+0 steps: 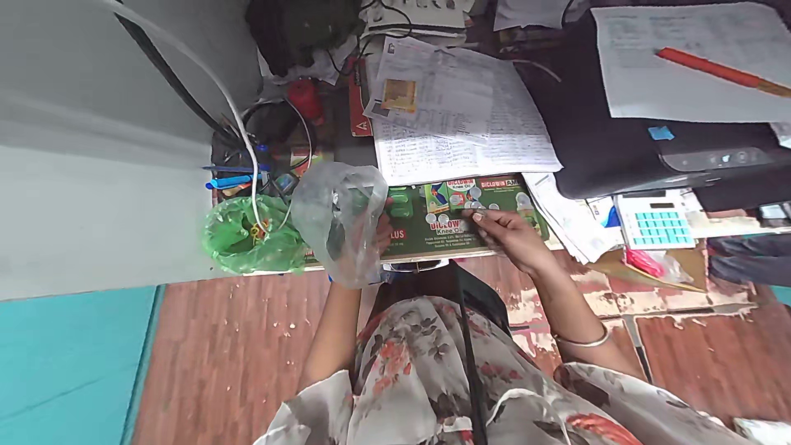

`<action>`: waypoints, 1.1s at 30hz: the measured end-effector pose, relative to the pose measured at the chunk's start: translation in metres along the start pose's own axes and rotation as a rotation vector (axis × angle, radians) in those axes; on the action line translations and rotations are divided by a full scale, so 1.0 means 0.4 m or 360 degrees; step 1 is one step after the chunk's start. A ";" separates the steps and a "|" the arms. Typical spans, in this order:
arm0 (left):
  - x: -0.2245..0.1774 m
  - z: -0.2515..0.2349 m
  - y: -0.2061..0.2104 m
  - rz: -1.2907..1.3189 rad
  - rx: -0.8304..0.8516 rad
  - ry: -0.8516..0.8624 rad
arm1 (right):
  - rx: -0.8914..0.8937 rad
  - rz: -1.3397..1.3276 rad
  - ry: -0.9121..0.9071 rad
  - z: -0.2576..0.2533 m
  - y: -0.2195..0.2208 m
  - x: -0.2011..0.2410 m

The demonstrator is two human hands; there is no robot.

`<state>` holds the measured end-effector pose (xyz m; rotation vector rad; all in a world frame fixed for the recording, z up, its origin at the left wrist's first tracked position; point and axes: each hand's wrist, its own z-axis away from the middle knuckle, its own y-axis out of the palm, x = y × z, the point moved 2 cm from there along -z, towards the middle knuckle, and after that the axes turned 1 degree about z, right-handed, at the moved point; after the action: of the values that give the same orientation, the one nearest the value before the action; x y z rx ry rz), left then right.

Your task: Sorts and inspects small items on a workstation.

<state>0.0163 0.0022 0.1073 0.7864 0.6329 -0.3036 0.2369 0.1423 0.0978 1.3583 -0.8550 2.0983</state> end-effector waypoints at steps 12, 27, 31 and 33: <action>0.063 -0.090 -0.143 0.0166 0.0501 -0.0024 | -0.0251 0.0682 -0.0141 -0.007 -0.050 0.007; 0.022 -0.026 -0.063 -0.0269 -0.0092 -0.0133 | -0.0005 -0.0505 0.0202 0.023 -0.062 -0.018; 0.078 -0.108 -0.142 0.0266 0.0377 -0.0007 | -0.0202 -0.0225 0.0067 0.012 -0.051 -0.026; 0.082 -0.118 -0.140 0.0400 0.0495 0.0022 | -0.0291 -0.0101 0.0001 -0.001 -0.040 -0.027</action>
<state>-0.0046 -0.0016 0.0299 1.1560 0.4980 -0.1673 0.2518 0.1527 0.0913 1.2719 -0.9652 1.9217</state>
